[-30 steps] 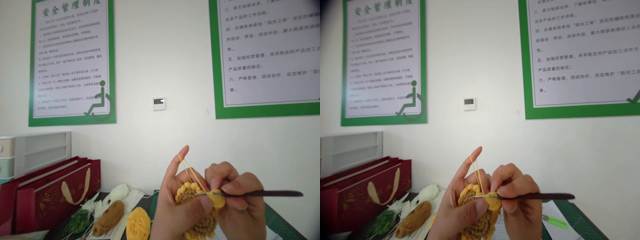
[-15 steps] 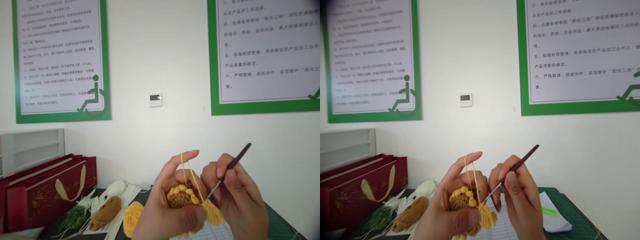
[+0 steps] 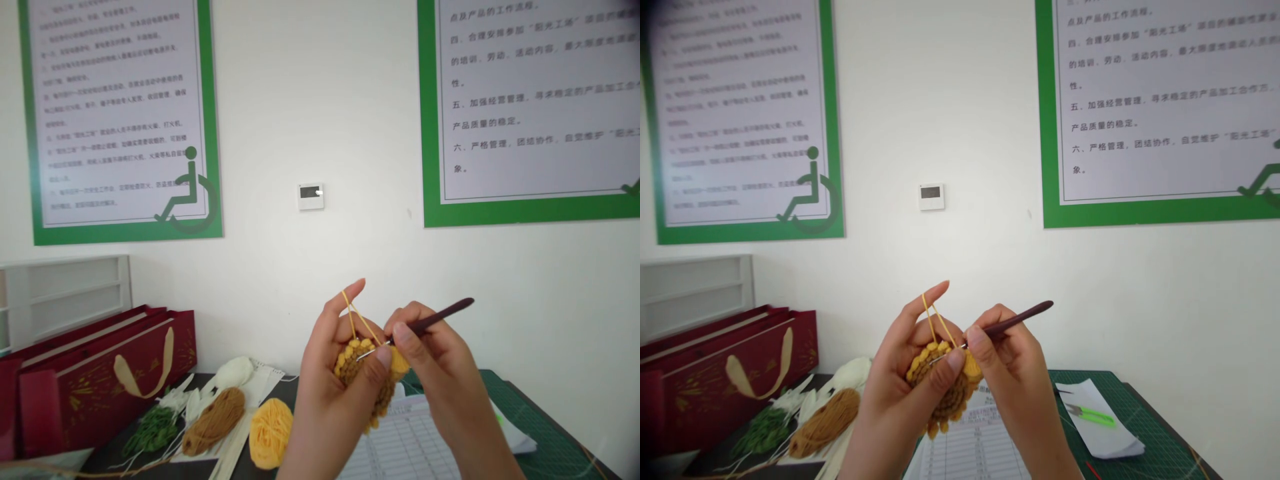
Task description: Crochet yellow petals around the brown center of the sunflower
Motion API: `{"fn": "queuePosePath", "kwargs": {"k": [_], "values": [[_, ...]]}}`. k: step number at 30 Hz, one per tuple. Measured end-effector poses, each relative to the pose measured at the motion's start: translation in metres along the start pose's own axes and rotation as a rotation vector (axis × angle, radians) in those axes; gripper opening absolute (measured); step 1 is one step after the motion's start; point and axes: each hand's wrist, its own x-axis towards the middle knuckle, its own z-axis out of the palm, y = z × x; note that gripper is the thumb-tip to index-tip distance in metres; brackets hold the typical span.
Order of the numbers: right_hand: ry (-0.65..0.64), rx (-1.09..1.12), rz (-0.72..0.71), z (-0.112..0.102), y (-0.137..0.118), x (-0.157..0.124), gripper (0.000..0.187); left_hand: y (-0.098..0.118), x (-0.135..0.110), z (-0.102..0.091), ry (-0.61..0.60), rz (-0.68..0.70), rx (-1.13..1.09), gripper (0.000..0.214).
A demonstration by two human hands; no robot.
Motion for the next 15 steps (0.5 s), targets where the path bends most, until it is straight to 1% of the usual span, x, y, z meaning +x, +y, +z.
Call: {"fn": "queuePosePath", "kwargs": {"k": [2,3,5,7,8,10,12,15], "values": [[0.055,-0.055,0.017,-0.001,0.000,0.001,0.028,-0.003,0.000,0.002,0.058,0.044,0.046,0.049],[0.053,-0.058,0.012,-0.003,0.002,0.002,0.027,-0.004,0.001,0.004,0.085,0.063,0.053,0.046],[-0.003,-0.006,0.009,-0.009,0.005,0.006,0.028,-0.006,0.002,0.006,0.138,0.083,0.026,0.045],[-0.084,0.040,0.019,-0.015,0.009,0.008,0.035,-0.007,0.004,0.007,0.192,0.082,-0.027,0.047],[-0.113,0.033,0.019,-0.017,0.010,0.009,0.036,-0.008,0.005,0.007,0.214,0.081,-0.053,0.048],[-0.132,-0.023,0.004,-0.019,0.011,0.010,0.030,-0.008,0.006,0.008,0.242,0.086,-0.087,0.047],[-0.115,-0.058,-0.017,-0.016,0.010,0.009,0.024,-0.008,0.006,0.008,0.250,0.090,-0.101,0.046],[-0.049,-0.033,-0.019,-0.009,0.007,0.007,0.020,-0.008,0.005,0.010,0.249,0.073,-0.140,0.046]]}}
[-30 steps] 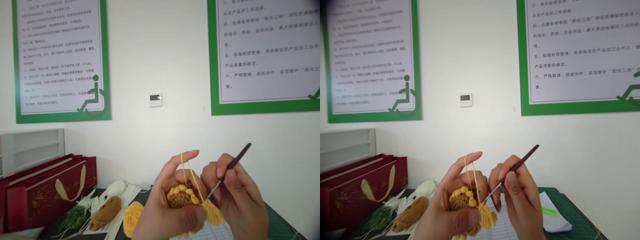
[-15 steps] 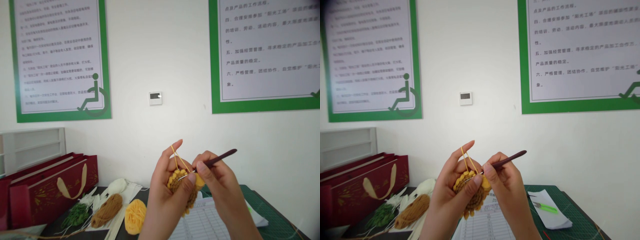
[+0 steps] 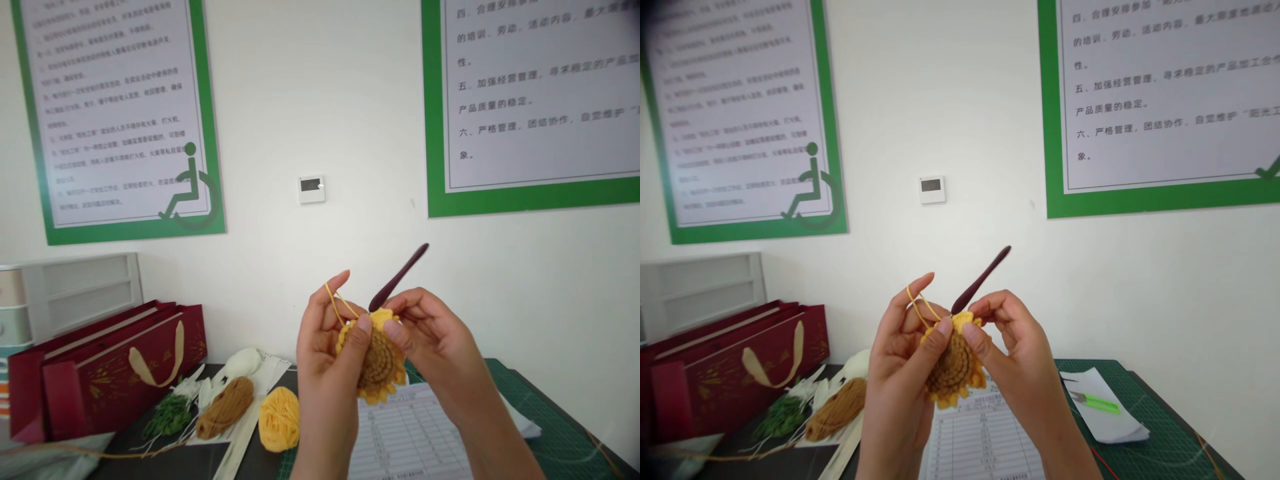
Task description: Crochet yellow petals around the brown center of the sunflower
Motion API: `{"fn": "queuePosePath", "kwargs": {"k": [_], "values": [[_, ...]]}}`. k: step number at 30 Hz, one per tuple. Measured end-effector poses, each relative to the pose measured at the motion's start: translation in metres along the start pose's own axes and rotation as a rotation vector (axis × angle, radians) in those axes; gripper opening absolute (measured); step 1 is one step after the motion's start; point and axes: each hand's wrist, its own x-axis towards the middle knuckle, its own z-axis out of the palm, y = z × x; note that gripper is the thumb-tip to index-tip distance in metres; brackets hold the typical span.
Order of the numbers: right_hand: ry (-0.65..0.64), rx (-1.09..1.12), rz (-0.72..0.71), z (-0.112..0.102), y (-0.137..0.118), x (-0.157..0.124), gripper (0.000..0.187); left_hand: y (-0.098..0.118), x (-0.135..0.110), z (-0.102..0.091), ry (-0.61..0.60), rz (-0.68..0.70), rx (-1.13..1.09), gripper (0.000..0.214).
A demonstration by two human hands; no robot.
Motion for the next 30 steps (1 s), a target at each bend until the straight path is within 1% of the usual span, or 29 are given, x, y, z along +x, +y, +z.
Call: {"fn": "queuePosePath", "kwargs": {"k": [3,7,11,14,16,19,21,23,25,27,30], "values": [[0.040,0.054,0.027,0.003,-0.002,-0.001,0.018,0.001,-0.002,0.001,-0.020,-0.051,-0.053,0.048],[0.065,0.075,0.071,0.001,-0.002,0.000,0.020,0.001,0.000,0.000,-0.054,-0.101,-0.055,0.050],[0.109,-0.029,0.031,0.001,0.001,-0.001,0.019,-0.002,0.006,-0.006,-0.095,-0.079,0.052,0.049],[0.160,-0.155,-0.024,0.001,0.003,-0.001,0.017,-0.005,0.009,-0.011,-0.144,-0.112,0.129,0.048],[0.141,-0.124,-0.003,0.000,0.004,0.000,0.019,-0.006,0.010,-0.013,-0.158,-0.139,0.125,0.050],[0.048,0.049,0.121,-0.005,0.004,0.002,0.033,-0.006,0.008,-0.014,-0.112,-0.135,0.053,0.054],[0.022,0.087,0.181,-0.008,0.004,0.004,0.038,-0.006,0.008,-0.012,-0.061,-0.118,0.001,0.056],[-0.001,0.067,0.203,-0.009,0.002,0.004,0.037,-0.005,0.007,-0.011,-0.027,-0.106,-0.023,0.057],[-0.025,0.061,0.221,-0.006,-0.001,0.004,0.031,-0.005,0.007,-0.009,-0.012,-0.099,-0.030,0.058],[-0.009,0.063,0.231,-0.003,-0.004,0.003,0.029,-0.004,0.007,-0.007,-0.012,-0.093,-0.020,0.056],[0.061,-0.015,0.193,0.000,-0.006,0.001,0.029,-0.005,0.006,-0.006,-0.039,-0.090,0.039,0.053]]}}
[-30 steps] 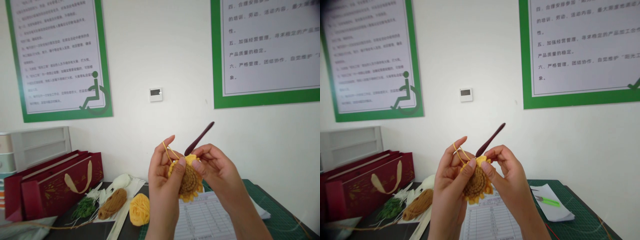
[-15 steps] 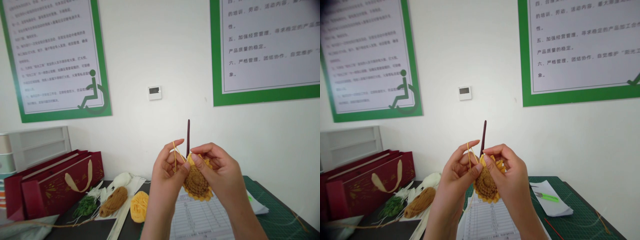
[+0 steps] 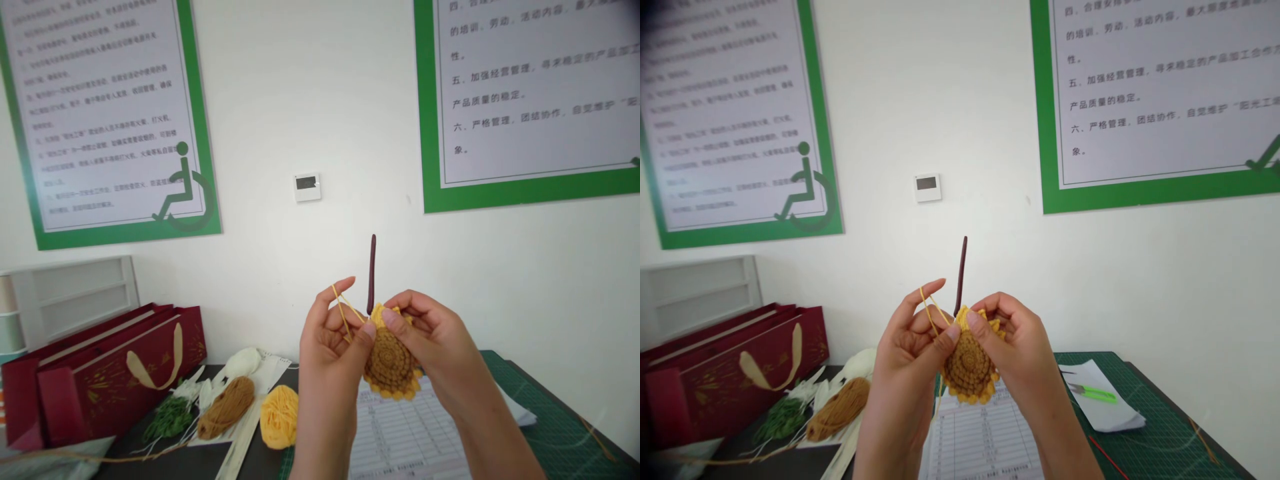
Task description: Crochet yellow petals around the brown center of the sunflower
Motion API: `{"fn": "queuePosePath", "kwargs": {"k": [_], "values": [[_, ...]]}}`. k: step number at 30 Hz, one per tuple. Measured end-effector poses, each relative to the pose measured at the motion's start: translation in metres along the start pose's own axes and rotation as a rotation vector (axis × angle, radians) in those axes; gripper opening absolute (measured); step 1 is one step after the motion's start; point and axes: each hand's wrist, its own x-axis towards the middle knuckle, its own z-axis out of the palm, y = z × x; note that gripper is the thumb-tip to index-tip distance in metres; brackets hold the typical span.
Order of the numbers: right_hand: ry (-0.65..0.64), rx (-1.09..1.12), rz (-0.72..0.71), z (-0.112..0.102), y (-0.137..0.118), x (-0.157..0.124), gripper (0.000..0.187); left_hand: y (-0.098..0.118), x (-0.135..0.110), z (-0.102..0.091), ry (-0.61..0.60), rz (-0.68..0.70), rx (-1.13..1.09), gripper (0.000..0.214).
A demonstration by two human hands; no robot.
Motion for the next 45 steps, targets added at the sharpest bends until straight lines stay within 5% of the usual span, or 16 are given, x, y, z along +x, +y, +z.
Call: {"fn": "queuePosePath", "kwargs": {"k": [3,7,14,22,39,45], "values": [[0.059,-0.110,-0.069,-0.001,0.000,0.000,0.029,-0.003,0.001,-0.002,-0.041,-0.008,0.056,0.051],[-0.041,-0.003,0.004,-0.007,0.003,0.004,0.031,-0.008,0.003,-0.006,-0.077,-0.066,0.019,0.055],[-0.066,0.048,0.060,-0.011,0.007,0.008,0.036,-0.007,0.006,-0.007,0.042,0.025,-0.052,0.058],[0.147,-0.033,-0.125,0.003,0.024,0.011,0.029,-0.015,0.015,-0.014,0.098,0.079,-0.040,0.059],[-0.046,0.126,0.060,-0.002,0.025,0.018,0.039,-0.017,0.017,-0.011,0.054,0.098,0.029,0.054],[0.001,0.191,0.085,0.006,0.028,0.018,0.039,-0.014,0.016,-0.012,0.028,0.073,0.020,0.053]]}}
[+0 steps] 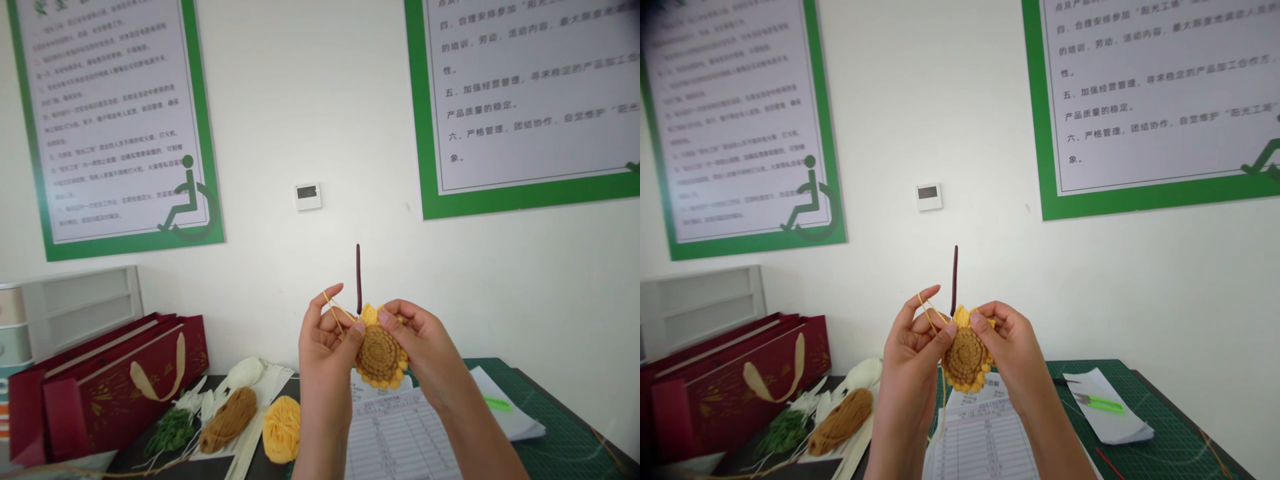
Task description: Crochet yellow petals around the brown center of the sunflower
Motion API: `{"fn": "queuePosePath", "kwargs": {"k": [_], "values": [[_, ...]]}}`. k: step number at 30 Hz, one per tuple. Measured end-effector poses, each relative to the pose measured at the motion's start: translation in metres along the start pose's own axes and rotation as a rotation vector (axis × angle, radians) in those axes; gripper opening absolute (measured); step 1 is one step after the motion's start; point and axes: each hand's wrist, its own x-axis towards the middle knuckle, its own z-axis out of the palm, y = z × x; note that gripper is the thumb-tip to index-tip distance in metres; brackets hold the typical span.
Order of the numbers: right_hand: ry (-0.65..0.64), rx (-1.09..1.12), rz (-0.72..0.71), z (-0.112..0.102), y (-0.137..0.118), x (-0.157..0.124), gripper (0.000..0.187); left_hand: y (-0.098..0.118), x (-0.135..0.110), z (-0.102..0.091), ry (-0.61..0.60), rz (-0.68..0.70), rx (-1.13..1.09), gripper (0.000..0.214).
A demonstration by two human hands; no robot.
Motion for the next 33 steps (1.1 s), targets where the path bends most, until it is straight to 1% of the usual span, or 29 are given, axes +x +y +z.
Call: {"fn": "queuePosePath", "kwargs": {"k": [4,10,13,18,20,23,25,28,30,33], "values": [[0.070,0.022,-0.030,0.007,-0.004,-0.008,0.038,0.006,-0.004,0.001,0.003,-0.004,-0.019,0.055],[0.143,0.019,-0.031,0.016,-0.024,-0.027,0.036,0.023,-0.017,0.008,0.018,0.024,-0.038,0.053],[0.138,0.026,-0.019,0.016,-0.029,-0.030,0.036,0.027,-0.022,0.011,0.033,0.033,-0.044,0.051],[0.118,0.003,-0.055,0.012,-0.028,-0.031,0.035,0.028,-0.024,0.012,0.026,0.033,-0.043,0.051],[0.086,-0.041,-0.065,0.008,-0.028,-0.030,0.036,0.028,-0.024,0.011,0.027,0.047,-0.029,0.051],[-0.032,-0.131,-0.155,0.003,-0.027,-0.027,0.041,0.028,-0.022,0.008,0.018,0.060,0.029,0.051],[-0.095,-0.163,-0.184,0.001,-0.026,-0.024,0.037,0.027,-0.021,0.005,-0.020,0.037,0.078,0.051],[-0.095,-0.171,-0.140,0.003,-0.026,-0.022,0.025,0.026,-0.020,0.002,-0.097,-0.018,0.125,0.050],[-0.092,-0.170,-0.109,0.005,-0.027,-0.024,0.022,0.025,-0.020,0.001,-0.128,-0.040,0.140,0.050],[-0.151,-0.152,-0.103,0.006,-0.030,-0.028,0.018,0.025,-0.020,0.001,-0.165,-0.069,0.148,0.052]]}}
